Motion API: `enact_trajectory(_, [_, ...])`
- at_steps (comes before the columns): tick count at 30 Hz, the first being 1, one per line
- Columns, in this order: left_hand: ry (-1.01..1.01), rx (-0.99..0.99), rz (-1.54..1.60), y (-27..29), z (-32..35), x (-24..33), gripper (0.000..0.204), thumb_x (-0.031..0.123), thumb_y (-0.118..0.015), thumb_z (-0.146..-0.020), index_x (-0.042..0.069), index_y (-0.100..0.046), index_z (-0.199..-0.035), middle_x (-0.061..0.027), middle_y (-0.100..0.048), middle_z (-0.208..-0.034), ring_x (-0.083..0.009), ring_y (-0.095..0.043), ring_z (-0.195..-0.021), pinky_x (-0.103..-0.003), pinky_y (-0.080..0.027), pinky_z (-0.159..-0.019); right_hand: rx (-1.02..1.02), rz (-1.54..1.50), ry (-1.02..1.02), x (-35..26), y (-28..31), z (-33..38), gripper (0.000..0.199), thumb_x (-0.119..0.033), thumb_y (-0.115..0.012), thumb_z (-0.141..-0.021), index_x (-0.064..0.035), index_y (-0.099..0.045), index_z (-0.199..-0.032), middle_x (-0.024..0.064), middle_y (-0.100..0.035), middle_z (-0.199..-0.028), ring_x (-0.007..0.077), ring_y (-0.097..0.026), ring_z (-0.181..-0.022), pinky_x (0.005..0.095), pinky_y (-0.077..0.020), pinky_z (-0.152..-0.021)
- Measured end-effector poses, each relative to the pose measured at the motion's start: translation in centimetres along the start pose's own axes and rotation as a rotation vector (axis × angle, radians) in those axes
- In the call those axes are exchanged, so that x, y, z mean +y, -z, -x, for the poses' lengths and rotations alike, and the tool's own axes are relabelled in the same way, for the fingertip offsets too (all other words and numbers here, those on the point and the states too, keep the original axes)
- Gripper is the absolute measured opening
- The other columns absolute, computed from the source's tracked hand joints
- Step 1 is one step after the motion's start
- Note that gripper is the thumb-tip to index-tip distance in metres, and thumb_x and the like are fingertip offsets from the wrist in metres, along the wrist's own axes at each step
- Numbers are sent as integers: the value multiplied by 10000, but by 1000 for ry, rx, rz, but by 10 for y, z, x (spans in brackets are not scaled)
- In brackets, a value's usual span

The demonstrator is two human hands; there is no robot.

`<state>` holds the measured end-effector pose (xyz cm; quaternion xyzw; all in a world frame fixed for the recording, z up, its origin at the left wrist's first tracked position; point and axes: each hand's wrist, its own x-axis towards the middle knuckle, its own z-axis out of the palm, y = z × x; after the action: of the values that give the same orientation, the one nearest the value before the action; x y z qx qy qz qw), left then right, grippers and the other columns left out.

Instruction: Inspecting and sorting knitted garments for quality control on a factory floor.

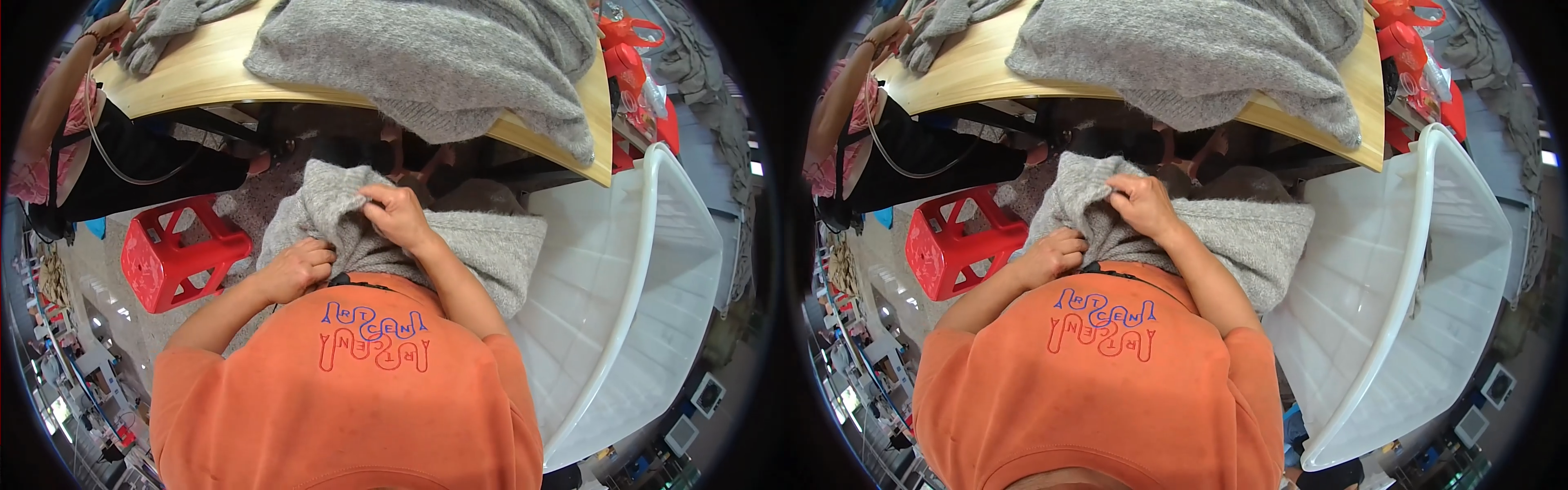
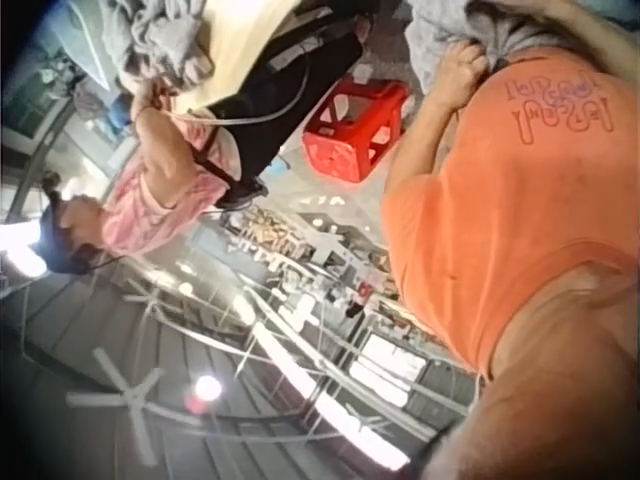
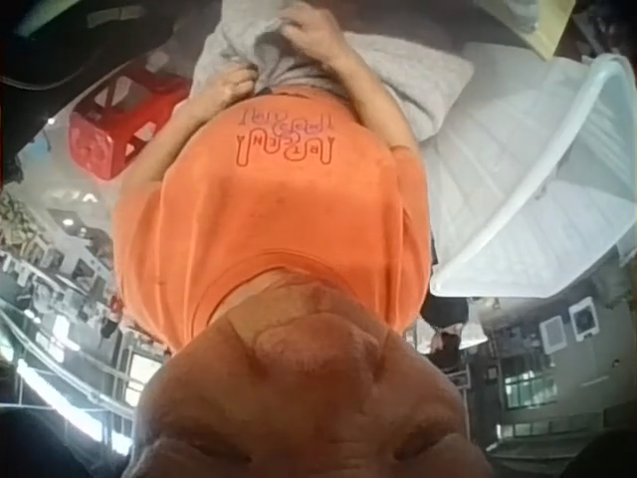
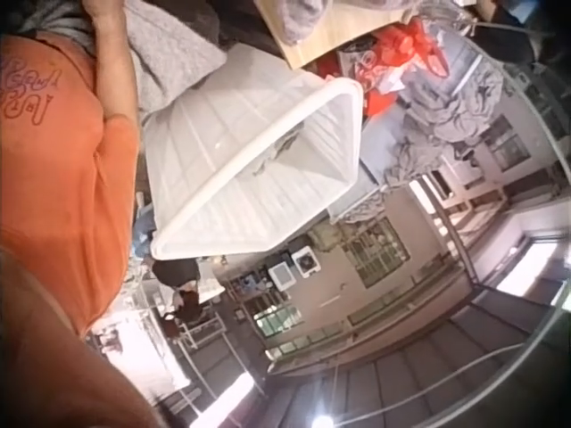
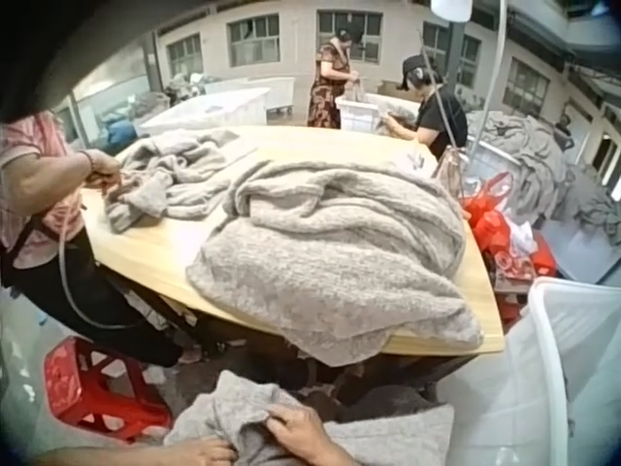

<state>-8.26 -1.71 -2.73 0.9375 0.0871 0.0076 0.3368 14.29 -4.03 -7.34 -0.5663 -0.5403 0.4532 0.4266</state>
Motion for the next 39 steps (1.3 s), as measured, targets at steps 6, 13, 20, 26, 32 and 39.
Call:
enact_trajectory(6, [110,608,-61,59,-56,30,232,126,-668,-637,5,-572,-810,-118,-573,-857,-300,-550,-817,-382,-442,-686,-43,-96,8,-20,8,17,84,-9,-536,-739,12,-600,-789,3,-545,-641,33,-493,-539,219,-389,-470])
enact_trajectory(13, [309,423,454,32,-94,11,124,44,-626,-688,-11,-571,-784,-56,-560,-656,-158,-535,-578,-292,-411,-517,137,-172,66,-45,35,29,52,-18,-548,-716,25,-572,-735,85,-529,-592,127,-512,-514,268,-406,-478])
enact_trajectory(20, [651,279,1415,16,-102,-2,86,28,-563,-759,-6,-603,-827,-37,-599,-723,-96,-553,-615,-240,-453,-564,151,-246,-103,-14,35,54,108,-53,-635,-692,7,-599,-775,88,-567,-642,148,-541,-571,247,-427,-544])
enact_trajectory(26, [656,582,1683,20,-104,-8,181,11,-522,-797,-32,-573,-965,-116,-633,-891,-170,-625,-770,-294,-516,-695,-211,146,-81,-2,52,81,244,-75,-648,-697,-1,-574,-917,118,-598,-732,224,-591,-665,310,-454,-617])
enact_trajectory(32, [648,505,1683,17,-108,-2,115,17,-533,-801,-17,-575,-903,-89,-627,-867,-138,-608,-760,-277,-508,-686,3,9,-315,-32,58,80,184,21,-563,-753,5,-548,-936,54,-575,-732,95,-554,-614,235,-436,-547])
enact_trajectory(39, [528,314,1507,-8,-112,5,72,20,-585,-774,10,-604,-842,-23,-606,-763,-78,-555,-663,-208,-446,-612,195,252,403,-40,35,70,317,77,-574,-601,6,-571,-910,139,-564,-793,271,-574,-665,311,-474,-590])
